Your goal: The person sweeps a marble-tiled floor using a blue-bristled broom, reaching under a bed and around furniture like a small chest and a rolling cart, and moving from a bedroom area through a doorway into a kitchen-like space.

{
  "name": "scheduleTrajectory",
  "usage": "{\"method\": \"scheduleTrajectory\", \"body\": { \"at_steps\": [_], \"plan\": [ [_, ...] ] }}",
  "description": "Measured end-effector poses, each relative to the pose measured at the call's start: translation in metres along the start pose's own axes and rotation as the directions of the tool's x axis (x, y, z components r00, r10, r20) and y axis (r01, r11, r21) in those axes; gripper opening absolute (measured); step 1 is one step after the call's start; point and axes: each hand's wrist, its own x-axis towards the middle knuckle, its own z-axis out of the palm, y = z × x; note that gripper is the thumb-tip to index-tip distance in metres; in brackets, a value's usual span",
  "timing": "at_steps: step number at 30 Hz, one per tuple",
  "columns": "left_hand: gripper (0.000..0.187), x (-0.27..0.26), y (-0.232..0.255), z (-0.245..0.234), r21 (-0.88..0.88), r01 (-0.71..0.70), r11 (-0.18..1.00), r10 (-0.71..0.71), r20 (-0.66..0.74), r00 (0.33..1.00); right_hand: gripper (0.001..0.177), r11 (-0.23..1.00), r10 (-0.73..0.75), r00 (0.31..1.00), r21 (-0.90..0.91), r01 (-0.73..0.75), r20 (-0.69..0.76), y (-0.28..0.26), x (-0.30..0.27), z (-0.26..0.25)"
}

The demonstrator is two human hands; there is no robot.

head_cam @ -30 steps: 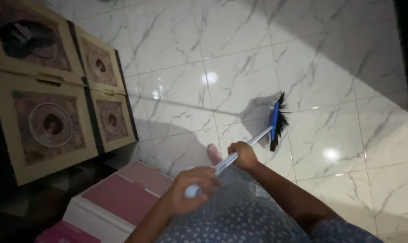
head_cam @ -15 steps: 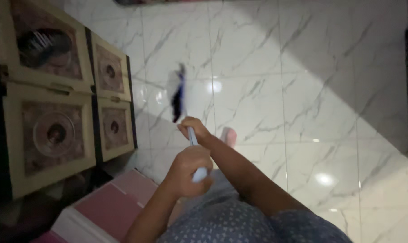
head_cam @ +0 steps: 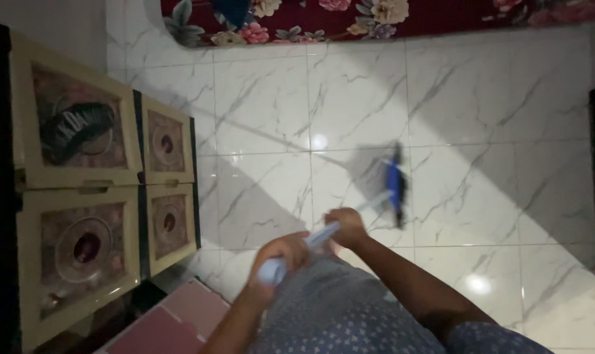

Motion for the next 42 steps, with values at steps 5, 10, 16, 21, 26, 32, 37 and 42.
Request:
{"method": "scheduleTrajectory", "body": {
  "at_steps": [5,10,16,21,26,32,37,42],
  "plan": [
    [0.029,0.056,0.115,0.008,0.351,-0.600,0.718,0.388,0.515,0.765,0.031,0.882,-0.368,0.929,0.304,0.359,-0.029,-0.111,0.107,-0.015],
    [0.024,0.125,0.142,-0.019,0.587,-0.499,0.637,0.118,0.566,0.816,0.035,0.808,-0.451,0.865,0.312,0.500,-0.219,-0.114,0.225,0.011],
    [0.018,0.235,0.075,-0.087,0.829,-0.262,0.494,-0.135,0.371,0.919,0.036,0.835,-0.302,0.931,0.413,0.363,-0.207,-0.009,0.304,0.041],
    [0.020,0.260,0.075,-0.120,0.654,-0.277,0.704,-0.071,0.452,0.889,0.014,0.954,-0.062,0.984,0.279,0.108,-0.169,0.050,0.259,0.010],
    [0.020,0.299,0.053,-0.110,0.420,0.001,0.908,-0.132,0.283,0.950,0.014,0.980,0.194,0.979,0.062,-0.190,-0.058,0.078,0.232,-0.046],
    [0.035,0.329,0.156,-0.063,0.677,-0.327,0.660,-0.044,0.469,0.882,0.014,0.898,-0.113,0.960,0.386,0.209,-0.258,-0.004,0.308,-0.054],
    [0.036,0.372,0.160,-0.017,0.768,-0.264,0.583,-0.080,0.377,0.923,0.024,0.836,-0.157,0.904,0.434,0.336,-0.399,-0.036,0.402,-0.036],
    [0.031,0.430,0.080,-0.032,0.910,-0.178,0.373,-0.070,0.219,0.973,0.025,0.618,-0.185,0.653,0.430,0.658,-0.734,0.027,0.445,-0.045]
  ]
}}
